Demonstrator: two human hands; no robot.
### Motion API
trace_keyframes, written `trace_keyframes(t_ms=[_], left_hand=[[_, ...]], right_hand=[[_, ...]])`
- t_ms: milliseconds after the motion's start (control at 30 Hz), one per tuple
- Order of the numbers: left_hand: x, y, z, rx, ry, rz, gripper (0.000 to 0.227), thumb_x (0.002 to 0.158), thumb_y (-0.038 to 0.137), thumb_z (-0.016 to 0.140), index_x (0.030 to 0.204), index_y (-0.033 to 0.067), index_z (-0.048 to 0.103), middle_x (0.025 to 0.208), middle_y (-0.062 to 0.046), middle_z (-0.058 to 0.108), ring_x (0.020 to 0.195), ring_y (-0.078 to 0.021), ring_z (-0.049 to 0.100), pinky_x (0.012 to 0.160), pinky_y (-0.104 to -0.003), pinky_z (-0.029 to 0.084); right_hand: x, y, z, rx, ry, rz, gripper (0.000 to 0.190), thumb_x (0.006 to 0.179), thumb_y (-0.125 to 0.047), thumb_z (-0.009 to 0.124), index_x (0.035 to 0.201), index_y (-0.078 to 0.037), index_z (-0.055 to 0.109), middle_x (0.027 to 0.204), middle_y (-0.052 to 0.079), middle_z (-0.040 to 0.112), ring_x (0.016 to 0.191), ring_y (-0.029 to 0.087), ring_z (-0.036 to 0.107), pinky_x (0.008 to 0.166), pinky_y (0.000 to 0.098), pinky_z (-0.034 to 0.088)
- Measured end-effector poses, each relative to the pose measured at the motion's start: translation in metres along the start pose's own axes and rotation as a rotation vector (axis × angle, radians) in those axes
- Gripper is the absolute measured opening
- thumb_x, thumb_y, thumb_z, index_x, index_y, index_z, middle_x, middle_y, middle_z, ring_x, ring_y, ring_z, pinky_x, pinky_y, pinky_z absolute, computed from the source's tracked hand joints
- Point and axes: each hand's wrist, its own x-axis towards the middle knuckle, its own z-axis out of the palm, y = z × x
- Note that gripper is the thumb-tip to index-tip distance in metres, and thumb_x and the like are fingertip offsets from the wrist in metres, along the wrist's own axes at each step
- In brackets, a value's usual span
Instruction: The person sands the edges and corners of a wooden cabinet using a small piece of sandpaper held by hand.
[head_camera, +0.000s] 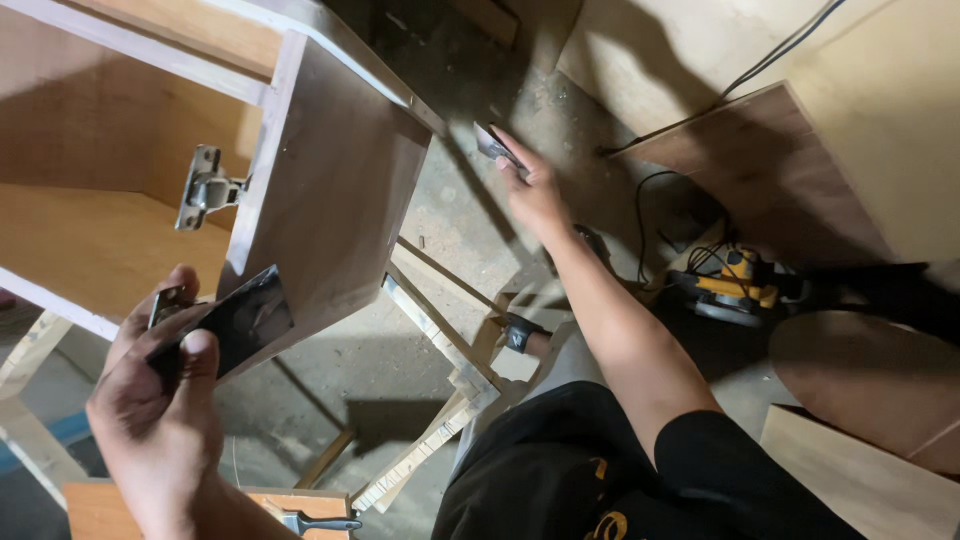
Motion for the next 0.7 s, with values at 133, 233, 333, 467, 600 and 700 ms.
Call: trace_keyframes(t_ms=[133,233,333,467,600,700], left_hand=[[-0.003,-0.001,0.002,-0.013,0.014,0.005,0.025,0.116,0.01,0.063,0.132,-0.0098,0.066,0.161,-0.035,0.062,0.153,-0.0434,0.065,0.136,-0.051,0.05],[-0.002,0.006,0.005,0.028,0.039,-0.046,0.023,0.117,0.009,0.064,0.131,-0.0083,0.067,0.16,-0.03,0.064,0.152,-0.039,0.066,0.135,-0.048,0.052],[-0.003,0.008,0.006,0.075,0.056,-0.067,0.026,0.118,0.016,0.063,0.129,-0.0062,0.069,0.158,-0.028,0.065,0.153,-0.0365,0.066,0.133,-0.045,0.052],[-0.003,0.003,0.004,0.097,0.034,-0.009,0.02,0.118,0.008,0.061,0.127,-0.0087,0.068,0.157,-0.033,0.065,0.151,-0.0404,0.066,0.135,-0.048,0.051],[-0.004,0.001,0.003,0.072,0.033,-0.009,0.021,0.118,0.01,0.061,0.128,-0.0076,0.066,0.159,-0.033,0.063,0.153,-0.0392,0.064,0.138,-0.047,0.05],[-0.005,0.004,0.003,0.123,0.024,0.001,0.019,0.119,0.008,0.061,0.127,-0.0077,0.068,0.158,-0.033,0.064,0.152,-0.0408,0.066,0.135,-0.05,0.05]], right_hand=[[0.003,0.018,0.027,0.036,0.016,0.229,0.056,0.106,0.002,0.062,0.156,-0.024,0.059,0.162,0.015,0.061,0.138,0.027,0.068,0.115,0.0331,0.059],[0.01,0.028,0.043,0.003,0.029,0.198,0.064,0.108,0.01,0.064,0.157,-0.031,0.062,0.119,0.003,0.072,0.097,0.012,0.061,0.081,0.0197,0.058],[0.014,0.042,0.057,0.103,0.026,-0.137,0.051,0.11,0.01,0.057,0.155,-0.013,0.061,0.161,0.012,0.06,0.154,0.026,0.055,0.136,0.0372,0.033],[0.014,0.054,0.075,0.055,0.08,-0.141,0.049,0.113,0.003,0.055,0.156,-0.018,0.061,0.158,0.01,0.065,0.152,0.023,0.057,0.129,0.0304,0.038],[0.007,0.048,0.087,0.061,0.038,-0.229,0.068,0.106,0.023,0.053,0.164,-0.013,0.048,0.17,0.015,0.05,0.161,0.03,0.047,0.14,0.0415,0.034],[-0.001,0.023,0.102,-0.004,0.026,-0.109,0.063,0.113,0.018,0.046,0.17,-0.007,0.033,0.177,0.019,0.035,0.168,0.034,0.033,0.143,0.0379,0.024]])
